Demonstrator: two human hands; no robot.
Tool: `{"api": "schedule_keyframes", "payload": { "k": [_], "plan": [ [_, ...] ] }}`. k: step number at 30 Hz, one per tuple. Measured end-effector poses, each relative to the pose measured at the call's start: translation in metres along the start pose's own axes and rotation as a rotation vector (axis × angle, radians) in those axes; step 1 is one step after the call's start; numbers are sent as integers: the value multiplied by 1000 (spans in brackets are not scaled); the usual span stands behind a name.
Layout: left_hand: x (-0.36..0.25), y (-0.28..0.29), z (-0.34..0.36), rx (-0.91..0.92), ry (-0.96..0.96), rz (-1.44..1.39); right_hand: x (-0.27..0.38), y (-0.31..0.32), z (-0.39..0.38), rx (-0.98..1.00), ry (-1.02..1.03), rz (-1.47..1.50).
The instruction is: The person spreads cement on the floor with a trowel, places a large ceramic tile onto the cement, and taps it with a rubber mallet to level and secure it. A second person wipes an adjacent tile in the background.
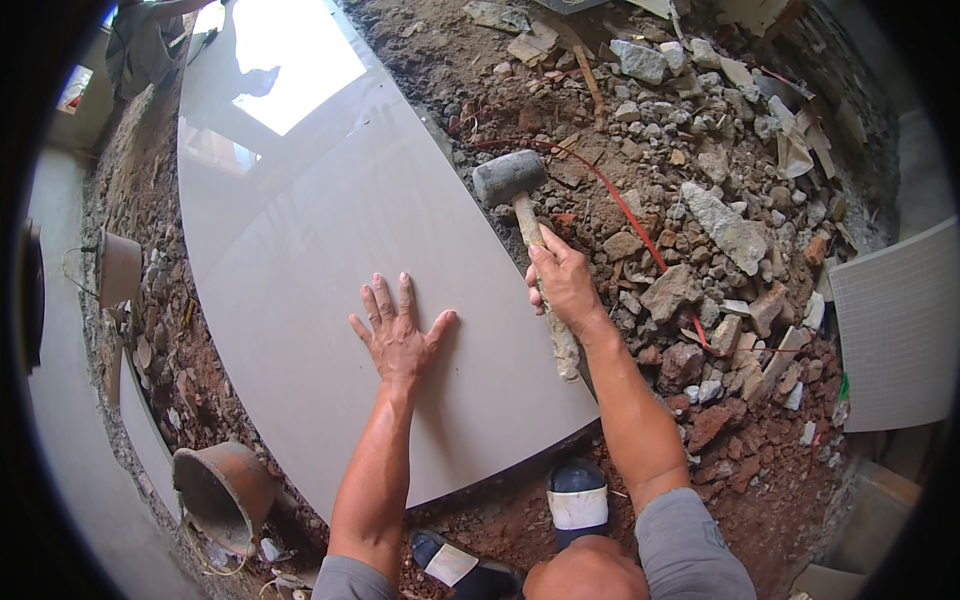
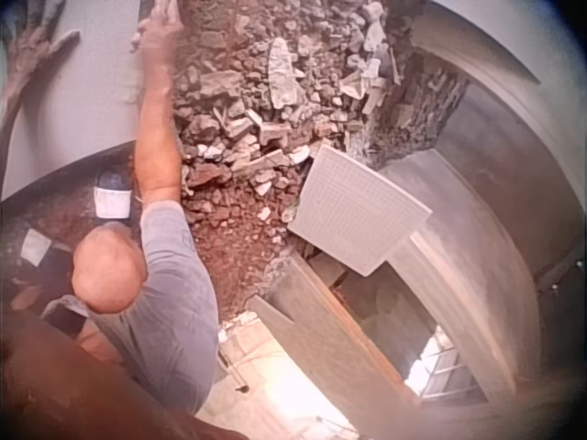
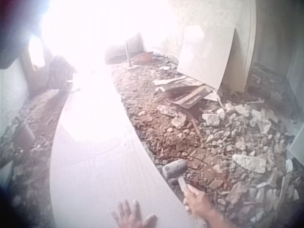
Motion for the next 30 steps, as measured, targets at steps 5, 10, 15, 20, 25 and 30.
{"api": "schedule_keyframes", "payload": {
  "k": [5,10,15,20,25,30],
  "plan": [
    [-1,0,1,5,-1,6,1,1,-3,34,2,-16],
    [0,1,0,-21,-13,8,-1,0,-13,6,13,-4],
    [-4,0,1,-14,-55,-9,-6,9,-38,16,7,-58],
    [20,5,-1,19,-84,-81,-7,2,-81,54,80,-177],
    [132,19,-45,-67,251,-70,-16,-23,-110,180,112,-412],
    [222,18,-98,-7,435,-137,-35,-73,-113,274,196,-618]
  ]
}}
Point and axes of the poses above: each hand's wrist, its own z-axis towards the middle knuckle, its own y-axis out of the back of the hand, x = y × z, the point moved 4 cm from there along z, towards the middle knuckle, and after that the axes turned 7 degrees about x, right-handed, at the moved point
